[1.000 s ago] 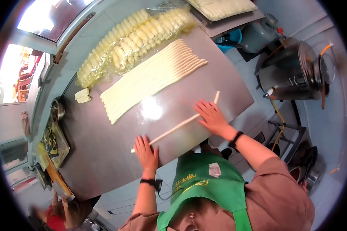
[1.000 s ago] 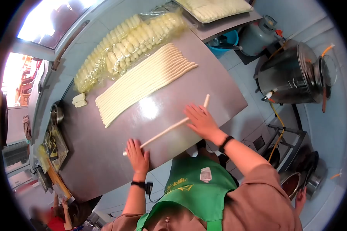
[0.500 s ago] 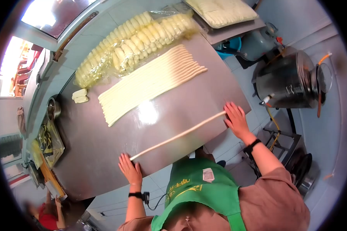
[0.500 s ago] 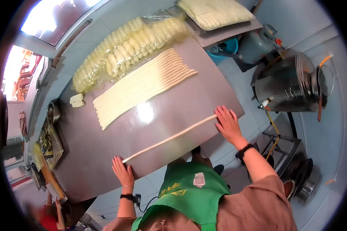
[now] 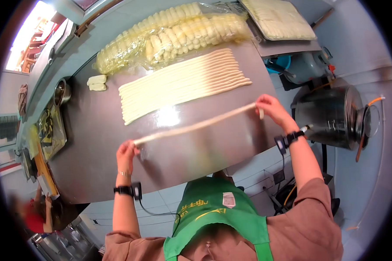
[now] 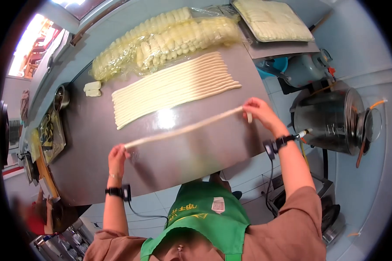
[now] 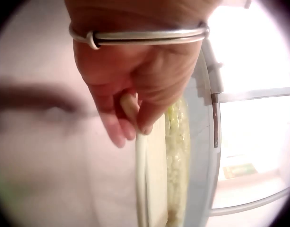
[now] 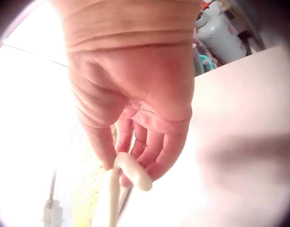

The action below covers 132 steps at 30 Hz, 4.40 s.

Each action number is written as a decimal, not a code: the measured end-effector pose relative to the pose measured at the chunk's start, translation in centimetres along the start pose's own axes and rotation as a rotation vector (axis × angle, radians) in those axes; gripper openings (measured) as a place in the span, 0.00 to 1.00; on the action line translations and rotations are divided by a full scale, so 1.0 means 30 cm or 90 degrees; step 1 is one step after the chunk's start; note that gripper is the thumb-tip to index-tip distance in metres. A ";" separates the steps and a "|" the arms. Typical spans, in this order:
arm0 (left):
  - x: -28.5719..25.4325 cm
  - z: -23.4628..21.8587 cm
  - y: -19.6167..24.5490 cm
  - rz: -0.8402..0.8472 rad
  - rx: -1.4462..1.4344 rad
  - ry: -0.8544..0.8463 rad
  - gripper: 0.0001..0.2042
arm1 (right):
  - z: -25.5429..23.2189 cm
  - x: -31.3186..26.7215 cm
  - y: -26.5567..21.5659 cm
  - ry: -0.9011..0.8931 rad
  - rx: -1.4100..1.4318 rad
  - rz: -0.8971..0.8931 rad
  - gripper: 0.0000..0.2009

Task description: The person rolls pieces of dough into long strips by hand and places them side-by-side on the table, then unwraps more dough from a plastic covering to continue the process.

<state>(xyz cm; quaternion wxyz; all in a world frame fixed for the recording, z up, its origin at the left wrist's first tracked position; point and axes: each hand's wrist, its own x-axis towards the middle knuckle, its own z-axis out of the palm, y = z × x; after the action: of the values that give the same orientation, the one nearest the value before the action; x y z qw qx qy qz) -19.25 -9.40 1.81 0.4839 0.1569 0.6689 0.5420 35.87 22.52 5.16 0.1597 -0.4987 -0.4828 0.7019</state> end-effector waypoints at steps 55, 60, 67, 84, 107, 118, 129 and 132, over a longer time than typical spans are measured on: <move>1.085 -0.332 0.495 0.081 0.039 0.368 0.23 | 0.677 0.204 0.064 -0.005 -0.772 -0.601 0.27; 1.137 -0.353 0.475 0.053 0.214 0.347 0.15 | 0.673 0.203 0.065 -0.007 -0.770 -0.597 0.27; 0.554 0.020 0.489 0.317 0.176 0.161 0.14 | 0.670 0.195 0.061 -0.005 -0.752 -0.600 0.27; -0.228 0.553 -0.273 0.338 0.420 -0.038 0.18 | 1.024 0.101 0.211 0.203 -0.723 -0.496 0.26; -0.269 0.835 -0.317 0.498 0.788 -0.201 0.31 | 0.767 -0.141 0.454 0.110 -0.797 -0.428 0.30; -0.429 0.492 -0.324 0.395 0.913 -0.117 0.37 | 0.498 -0.322 0.426 0.203 -0.772 -0.394 0.30; -0.404 0.336 -0.295 0.388 0.937 -0.008 0.36 | 0.403 -0.292 0.438 0.313 -0.793 -0.390 0.29; -0.408 0.344 -0.293 0.368 0.917 -0.006 0.36 | 0.386 -0.297 0.389 0.265 -0.786 -0.370 0.29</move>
<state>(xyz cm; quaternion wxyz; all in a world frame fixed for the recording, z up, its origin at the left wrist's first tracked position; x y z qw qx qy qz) -2.15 -15.68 0.52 0.1048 0.6034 0.7867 0.0776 33.02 4.59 0.67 0.1175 -0.4731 -0.8649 0.1195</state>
